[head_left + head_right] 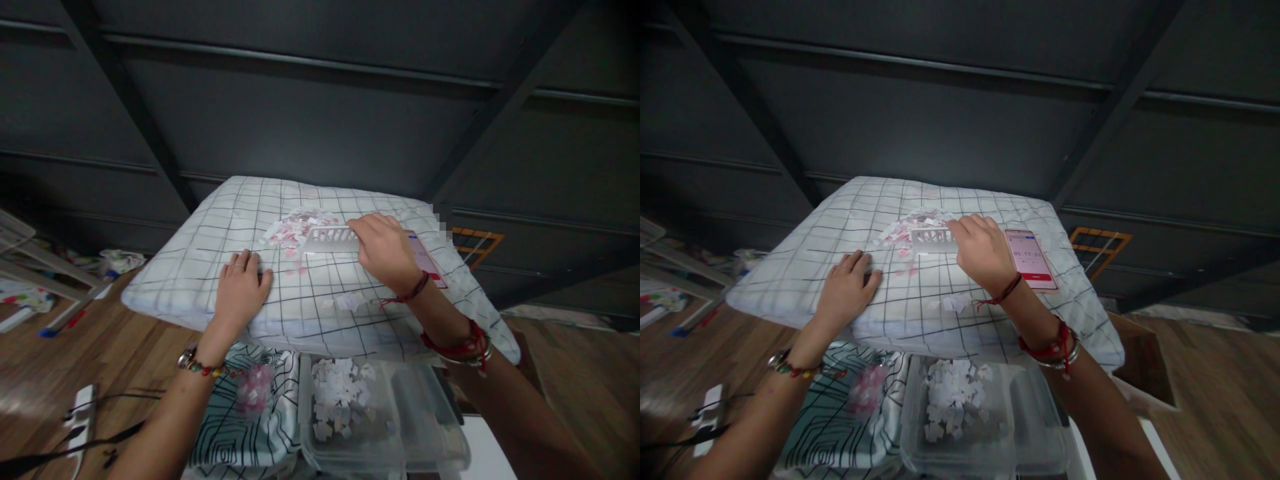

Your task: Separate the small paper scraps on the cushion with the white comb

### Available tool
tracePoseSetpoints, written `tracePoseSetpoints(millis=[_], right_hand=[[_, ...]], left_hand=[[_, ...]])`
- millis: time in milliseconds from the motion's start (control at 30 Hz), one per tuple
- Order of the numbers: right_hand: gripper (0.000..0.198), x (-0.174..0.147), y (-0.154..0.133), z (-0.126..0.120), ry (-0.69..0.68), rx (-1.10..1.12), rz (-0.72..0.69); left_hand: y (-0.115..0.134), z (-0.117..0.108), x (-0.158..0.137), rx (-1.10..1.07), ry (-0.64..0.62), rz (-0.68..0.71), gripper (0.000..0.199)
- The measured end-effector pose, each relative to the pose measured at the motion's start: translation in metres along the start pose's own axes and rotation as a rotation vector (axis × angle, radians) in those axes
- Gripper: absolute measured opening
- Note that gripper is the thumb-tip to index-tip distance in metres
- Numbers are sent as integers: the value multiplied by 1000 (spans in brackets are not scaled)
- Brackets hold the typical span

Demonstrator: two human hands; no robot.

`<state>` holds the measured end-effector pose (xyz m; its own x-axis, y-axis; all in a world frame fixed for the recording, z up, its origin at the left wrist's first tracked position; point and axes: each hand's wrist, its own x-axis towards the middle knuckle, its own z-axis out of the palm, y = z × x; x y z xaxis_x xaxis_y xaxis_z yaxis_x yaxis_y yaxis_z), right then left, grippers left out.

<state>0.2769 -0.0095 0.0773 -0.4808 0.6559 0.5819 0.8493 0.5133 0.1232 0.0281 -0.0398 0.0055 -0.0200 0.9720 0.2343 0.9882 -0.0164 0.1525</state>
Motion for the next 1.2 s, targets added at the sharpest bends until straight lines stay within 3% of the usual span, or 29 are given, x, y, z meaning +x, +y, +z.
tracePoseSetpoints(millis=[100,300,567,800,1200], right_hand=[[32,0,0,0,-17,12,3],[33,1,-3,2,74,-7,-36],[34,12,-16,4,26,7,-92],[32,10,-17,-2,112,-28,-101],[31,6,-16,-3,97,-2,-105]], left_hand=[[0,0,0,2,4,3,53],[0,0,0,-9,15,1,53],[1,-1,-1,-24,11,-6,53],[1,0,-1,-25,17,4,54],[1,0,-1,-33,17,0,54]])
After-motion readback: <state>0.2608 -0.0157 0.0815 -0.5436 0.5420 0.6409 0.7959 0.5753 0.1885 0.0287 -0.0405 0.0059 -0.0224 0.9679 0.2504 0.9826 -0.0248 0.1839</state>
